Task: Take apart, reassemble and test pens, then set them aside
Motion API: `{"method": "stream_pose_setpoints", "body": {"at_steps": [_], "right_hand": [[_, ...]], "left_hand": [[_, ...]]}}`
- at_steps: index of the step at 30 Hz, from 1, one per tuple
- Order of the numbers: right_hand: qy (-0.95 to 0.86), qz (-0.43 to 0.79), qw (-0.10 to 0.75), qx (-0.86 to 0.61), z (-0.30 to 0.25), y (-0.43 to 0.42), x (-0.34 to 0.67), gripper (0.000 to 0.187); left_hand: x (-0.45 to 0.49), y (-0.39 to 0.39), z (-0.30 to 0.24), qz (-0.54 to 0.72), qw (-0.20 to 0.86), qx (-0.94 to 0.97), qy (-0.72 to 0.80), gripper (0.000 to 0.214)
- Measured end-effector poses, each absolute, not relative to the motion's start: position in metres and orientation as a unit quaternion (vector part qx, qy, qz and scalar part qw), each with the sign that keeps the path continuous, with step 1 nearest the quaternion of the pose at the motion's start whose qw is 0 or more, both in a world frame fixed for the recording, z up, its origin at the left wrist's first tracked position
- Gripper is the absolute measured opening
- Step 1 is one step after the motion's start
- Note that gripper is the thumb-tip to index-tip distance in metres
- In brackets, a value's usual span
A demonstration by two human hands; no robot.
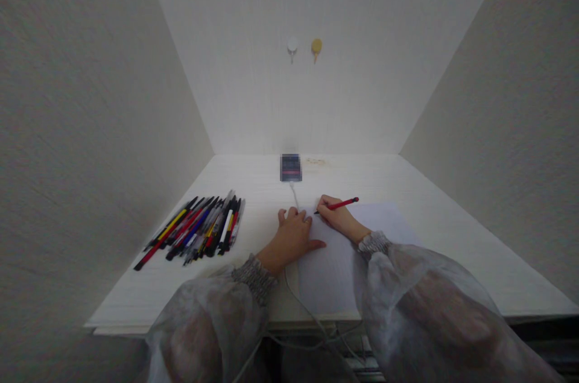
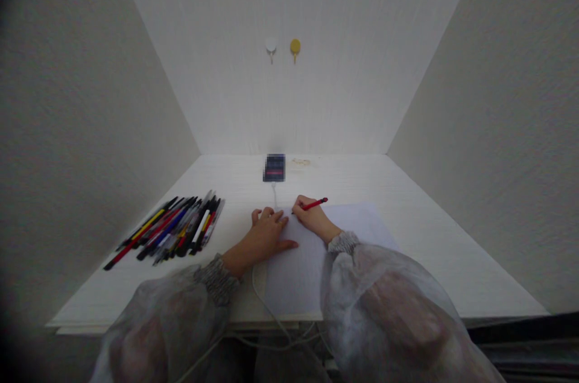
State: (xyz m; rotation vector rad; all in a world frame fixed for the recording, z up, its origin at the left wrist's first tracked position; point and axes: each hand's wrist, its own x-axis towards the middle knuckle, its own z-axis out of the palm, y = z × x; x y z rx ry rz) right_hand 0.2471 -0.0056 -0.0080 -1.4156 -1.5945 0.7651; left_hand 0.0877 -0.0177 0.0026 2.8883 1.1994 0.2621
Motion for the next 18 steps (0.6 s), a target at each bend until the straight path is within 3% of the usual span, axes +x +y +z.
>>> {"method": "stream_pose_setpoints", "body": {"at_steps": [18], "right_hand": [[-0.633,0.333,0.423,-0.557,-0.007,-0.0093,0.2464,0.013]], "left_hand": [[0.0871,-0.0183,0.0055,0.057,0.011,0.918,0.392,0.063]]}}
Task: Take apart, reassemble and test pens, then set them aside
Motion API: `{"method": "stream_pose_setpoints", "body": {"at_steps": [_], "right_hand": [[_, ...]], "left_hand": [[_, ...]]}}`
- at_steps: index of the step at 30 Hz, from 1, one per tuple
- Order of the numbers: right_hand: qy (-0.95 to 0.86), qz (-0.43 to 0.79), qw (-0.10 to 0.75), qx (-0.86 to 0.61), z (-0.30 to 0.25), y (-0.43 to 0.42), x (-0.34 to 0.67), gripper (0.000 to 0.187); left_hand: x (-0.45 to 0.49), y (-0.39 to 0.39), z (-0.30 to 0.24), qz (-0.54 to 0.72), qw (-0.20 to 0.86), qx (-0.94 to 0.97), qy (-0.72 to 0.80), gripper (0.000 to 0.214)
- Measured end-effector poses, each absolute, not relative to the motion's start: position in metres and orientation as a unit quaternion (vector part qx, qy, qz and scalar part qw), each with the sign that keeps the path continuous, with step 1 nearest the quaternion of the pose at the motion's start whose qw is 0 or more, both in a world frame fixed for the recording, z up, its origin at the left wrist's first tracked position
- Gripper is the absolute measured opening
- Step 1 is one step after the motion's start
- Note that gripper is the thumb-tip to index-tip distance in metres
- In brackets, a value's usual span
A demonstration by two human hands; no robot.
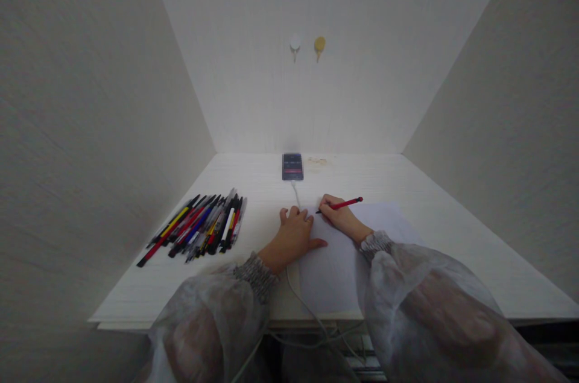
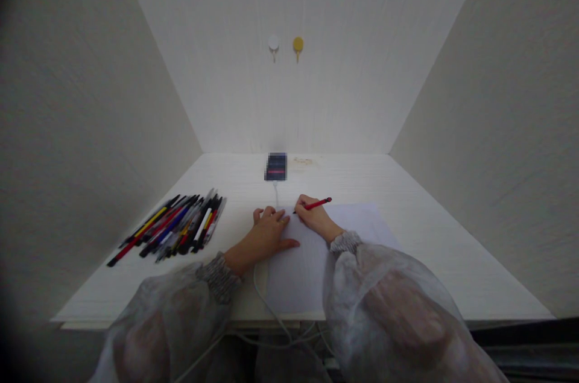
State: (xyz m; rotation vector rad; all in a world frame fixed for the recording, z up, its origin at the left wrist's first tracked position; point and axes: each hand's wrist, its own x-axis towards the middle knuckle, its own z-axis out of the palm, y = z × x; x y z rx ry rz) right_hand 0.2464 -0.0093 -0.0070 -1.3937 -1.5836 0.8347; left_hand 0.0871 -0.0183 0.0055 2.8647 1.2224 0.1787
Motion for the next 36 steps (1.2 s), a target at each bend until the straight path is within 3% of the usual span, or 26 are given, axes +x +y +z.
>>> {"method": "stream_pose_setpoints", "body": {"at_steps": [21,27,36], "right_hand": [[-0.635,0.314,0.42,-0.566,-0.007,-0.007,0.246,0.012],[-0.597,0.355,0.469,-0.545,-0.006,-0.01,0.247,0.015],[-0.511,0.382,0.558,-0.531,-0.007,-0.009,0.262,0.017]], "left_hand": [[0.088,-0.018,0.008,0.07,0.022,0.918,0.389,0.063],[0.085,-0.018,0.006,0.087,0.023,0.918,0.386,0.063],[0.085,-0.015,-0.002,0.123,0.033,0.901,0.415,0.035]]}}
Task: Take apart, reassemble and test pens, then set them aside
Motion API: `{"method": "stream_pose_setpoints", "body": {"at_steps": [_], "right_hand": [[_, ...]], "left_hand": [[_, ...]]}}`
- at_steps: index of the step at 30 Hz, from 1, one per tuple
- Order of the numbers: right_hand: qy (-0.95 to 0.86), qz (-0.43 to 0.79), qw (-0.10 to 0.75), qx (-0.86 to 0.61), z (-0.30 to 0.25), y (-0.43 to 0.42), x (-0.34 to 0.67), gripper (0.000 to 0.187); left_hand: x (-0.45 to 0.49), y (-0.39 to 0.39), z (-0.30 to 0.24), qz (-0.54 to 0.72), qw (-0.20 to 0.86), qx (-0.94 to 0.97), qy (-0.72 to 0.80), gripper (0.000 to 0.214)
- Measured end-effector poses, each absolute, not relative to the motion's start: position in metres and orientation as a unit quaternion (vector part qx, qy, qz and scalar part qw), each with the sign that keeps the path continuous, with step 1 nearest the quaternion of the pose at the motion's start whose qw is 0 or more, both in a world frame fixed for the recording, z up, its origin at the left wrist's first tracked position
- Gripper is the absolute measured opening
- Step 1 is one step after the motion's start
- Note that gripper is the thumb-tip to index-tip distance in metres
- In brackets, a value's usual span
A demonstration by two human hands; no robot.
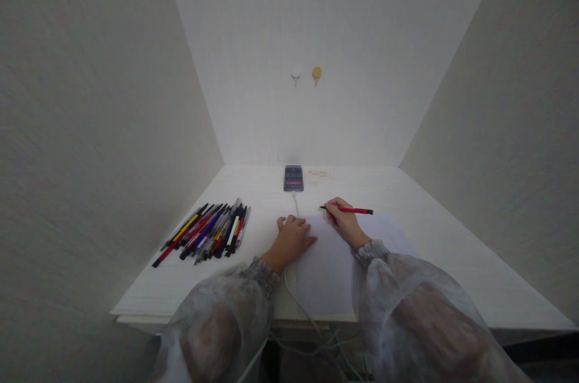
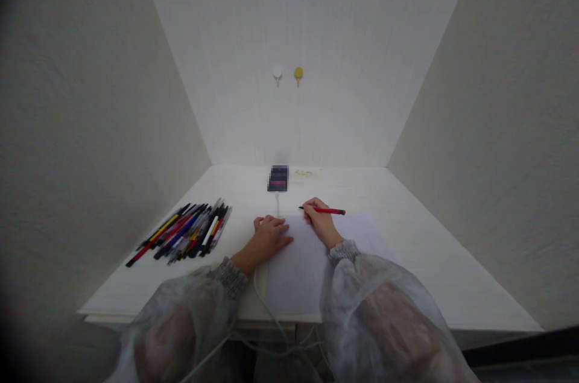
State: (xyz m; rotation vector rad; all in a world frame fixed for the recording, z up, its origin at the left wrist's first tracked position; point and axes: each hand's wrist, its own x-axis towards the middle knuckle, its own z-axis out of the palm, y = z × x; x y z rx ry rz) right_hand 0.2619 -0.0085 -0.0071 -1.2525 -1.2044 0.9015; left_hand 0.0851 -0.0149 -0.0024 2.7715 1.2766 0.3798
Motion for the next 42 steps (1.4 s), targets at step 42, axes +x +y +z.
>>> {"method": "stream_pose_setpoints", "body": {"at_steps": [42], "right_hand": [[-0.63,0.355,0.454,-0.521,-0.021,-0.011,0.251,0.007]], "left_hand": [[0.086,-0.008,-0.016,0.186,0.064,0.884,0.424,0.034]]}}
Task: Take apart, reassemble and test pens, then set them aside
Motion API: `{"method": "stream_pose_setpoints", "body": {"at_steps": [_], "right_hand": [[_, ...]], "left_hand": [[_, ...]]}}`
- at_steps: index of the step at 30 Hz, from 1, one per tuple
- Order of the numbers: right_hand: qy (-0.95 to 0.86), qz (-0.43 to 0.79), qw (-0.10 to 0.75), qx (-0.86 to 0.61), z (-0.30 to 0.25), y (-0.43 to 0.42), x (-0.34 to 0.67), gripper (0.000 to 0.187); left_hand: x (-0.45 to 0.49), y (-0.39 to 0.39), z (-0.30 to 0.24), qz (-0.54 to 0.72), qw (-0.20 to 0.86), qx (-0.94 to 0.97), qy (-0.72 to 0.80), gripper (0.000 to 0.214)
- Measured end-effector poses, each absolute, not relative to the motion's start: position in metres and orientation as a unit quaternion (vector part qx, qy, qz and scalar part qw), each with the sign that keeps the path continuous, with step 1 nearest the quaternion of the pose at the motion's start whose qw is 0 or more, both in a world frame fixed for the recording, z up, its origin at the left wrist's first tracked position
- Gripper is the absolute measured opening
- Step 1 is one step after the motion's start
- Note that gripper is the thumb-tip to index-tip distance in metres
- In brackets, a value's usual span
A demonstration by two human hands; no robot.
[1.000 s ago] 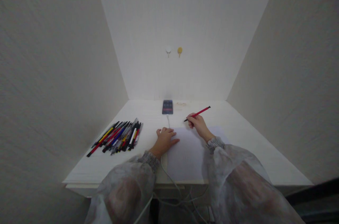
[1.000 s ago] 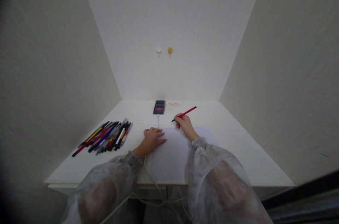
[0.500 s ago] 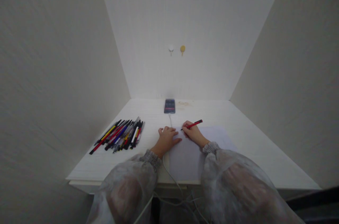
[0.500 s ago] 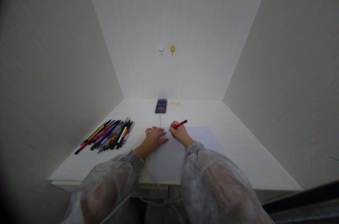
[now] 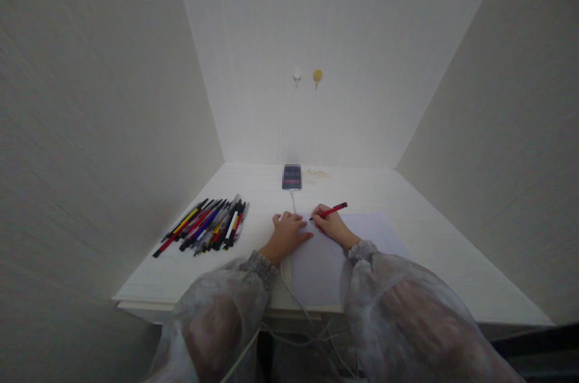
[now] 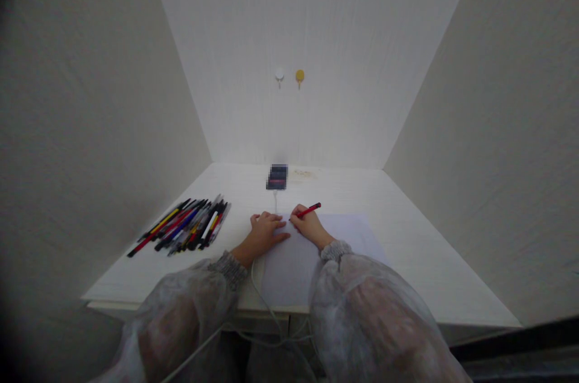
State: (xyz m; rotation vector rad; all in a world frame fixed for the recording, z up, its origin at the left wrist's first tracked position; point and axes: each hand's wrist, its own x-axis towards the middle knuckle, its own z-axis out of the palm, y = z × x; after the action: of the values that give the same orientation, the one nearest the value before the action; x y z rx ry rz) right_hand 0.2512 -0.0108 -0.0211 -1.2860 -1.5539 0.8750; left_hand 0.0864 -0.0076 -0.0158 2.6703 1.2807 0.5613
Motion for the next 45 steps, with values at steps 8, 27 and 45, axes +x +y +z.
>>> {"method": "stream_pose_setpoints", "body": {"at_steps": [8,27,45], "right_hand": [[-0.645,0.323,0.457,-0.521,-0.022,-0.01,0.251,0.007],[-0.599,0.266,0.495,-0.57,-0.02,-0.012,0.252,0.009],[-0.483,0.42,0.629,-0.442,0.031,-0.023,0.266,0.02]], "left_hand": [[0.087,-0.008,-0.014,0.18,0.068,0.883,0.427,0.034],[0.086,-0.01,-0.011,0.161,0.073,0.883,0.434,0.035],[0.083,-0.012,-0.013,0.212,0.08,0.873,0.432,0.027]]}}
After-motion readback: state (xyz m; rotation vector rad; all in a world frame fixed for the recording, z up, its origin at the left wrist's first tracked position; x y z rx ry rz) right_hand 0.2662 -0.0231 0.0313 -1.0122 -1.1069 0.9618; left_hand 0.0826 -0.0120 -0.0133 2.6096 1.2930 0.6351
